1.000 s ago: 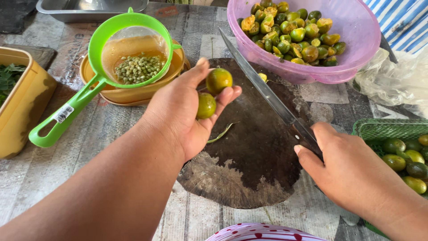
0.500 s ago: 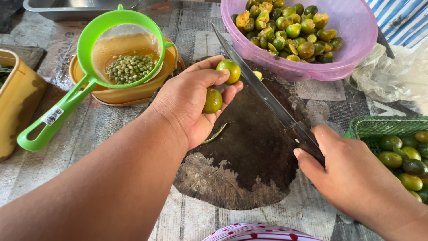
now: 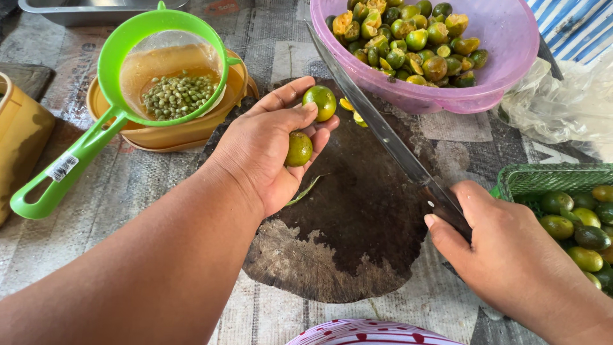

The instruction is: The person cuts small green citrus fruits in half on a wooden board using a knife, then squeezes the juice and seeds through a green strainer into a container. The person repeatedly picks up fruits, cuts them, and squeezes them, accumulating juice and seeds in the strainer.

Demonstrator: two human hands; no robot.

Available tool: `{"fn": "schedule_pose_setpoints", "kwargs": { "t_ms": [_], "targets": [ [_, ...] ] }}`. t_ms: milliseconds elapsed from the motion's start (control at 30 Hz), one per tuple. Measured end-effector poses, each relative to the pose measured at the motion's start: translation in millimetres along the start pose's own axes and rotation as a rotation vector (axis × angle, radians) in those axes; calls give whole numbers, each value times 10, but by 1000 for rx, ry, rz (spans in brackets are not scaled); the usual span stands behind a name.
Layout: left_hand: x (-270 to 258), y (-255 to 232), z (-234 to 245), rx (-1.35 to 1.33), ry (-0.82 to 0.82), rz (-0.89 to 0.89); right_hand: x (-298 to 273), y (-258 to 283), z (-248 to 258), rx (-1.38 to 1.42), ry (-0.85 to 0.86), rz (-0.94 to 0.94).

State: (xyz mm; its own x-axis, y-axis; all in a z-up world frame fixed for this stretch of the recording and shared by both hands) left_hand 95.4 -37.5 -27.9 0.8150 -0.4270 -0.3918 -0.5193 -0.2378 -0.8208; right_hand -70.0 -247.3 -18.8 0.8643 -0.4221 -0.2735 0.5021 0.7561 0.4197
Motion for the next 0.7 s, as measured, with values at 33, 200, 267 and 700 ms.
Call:
{"fn": "schedule_pose_setpoints", "kwargs": {
  "t_ms": [33,200,267,700],
  "targets": [
    [10,10,11,17,-49,8,-1,1,-1,-6,-4,11],
    [33,-2,-5,262,-233,-41,-6,4,-30,-68,26,21],
    [17,-20,-13,453,-311,-42,-22,-4,-51,-63,39,7],
    [50,-165,-47,1080,-559,-162,-55,-77,-143,-68,-11,225]
  ]
}}
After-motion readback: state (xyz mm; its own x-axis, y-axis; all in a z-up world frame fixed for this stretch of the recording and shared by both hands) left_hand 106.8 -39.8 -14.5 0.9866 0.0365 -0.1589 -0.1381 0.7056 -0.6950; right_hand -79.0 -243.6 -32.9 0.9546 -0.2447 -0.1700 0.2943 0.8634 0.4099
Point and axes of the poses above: each hand's wrist, its own x-axis towards the middle knuckle, its own z-axis out of the back of the hand, y = z × x, the point moved 5 cm from there along x, towards the middle knuckle, and after that the axes turned 13 degrees about x, right-handed, at the moved point
